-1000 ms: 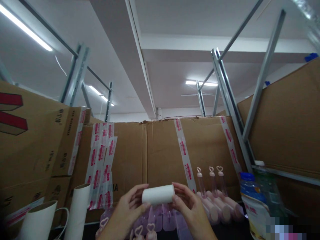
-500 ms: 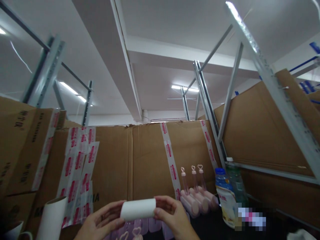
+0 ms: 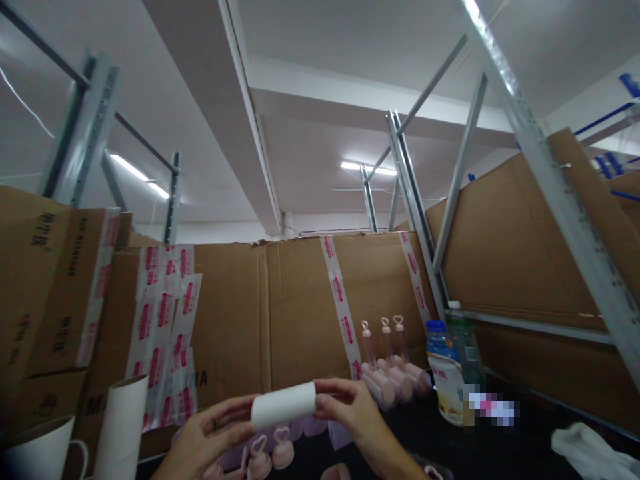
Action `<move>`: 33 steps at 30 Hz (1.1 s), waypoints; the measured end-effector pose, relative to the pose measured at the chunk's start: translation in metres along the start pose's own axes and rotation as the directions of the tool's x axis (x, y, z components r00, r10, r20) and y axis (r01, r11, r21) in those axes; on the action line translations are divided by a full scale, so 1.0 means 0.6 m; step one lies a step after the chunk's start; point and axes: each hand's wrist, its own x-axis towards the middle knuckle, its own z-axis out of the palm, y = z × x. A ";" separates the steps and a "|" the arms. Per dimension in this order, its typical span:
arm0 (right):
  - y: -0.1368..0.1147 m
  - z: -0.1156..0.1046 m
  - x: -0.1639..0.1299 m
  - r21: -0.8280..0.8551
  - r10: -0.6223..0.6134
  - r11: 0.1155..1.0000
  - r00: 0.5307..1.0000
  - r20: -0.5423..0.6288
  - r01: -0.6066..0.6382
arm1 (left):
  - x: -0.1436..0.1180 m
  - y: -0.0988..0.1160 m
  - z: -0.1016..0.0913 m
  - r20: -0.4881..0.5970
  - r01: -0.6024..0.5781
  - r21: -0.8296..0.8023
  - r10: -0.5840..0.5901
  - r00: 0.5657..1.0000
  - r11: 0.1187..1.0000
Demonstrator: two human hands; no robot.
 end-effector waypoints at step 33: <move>0.026 -0.002 0.005 -0.091 -0.066 0.993 0.990 0.127 0.078 | -0.001 -0.001 0.010 -0.064 -0.042 0.011 0.043 0.997 0.999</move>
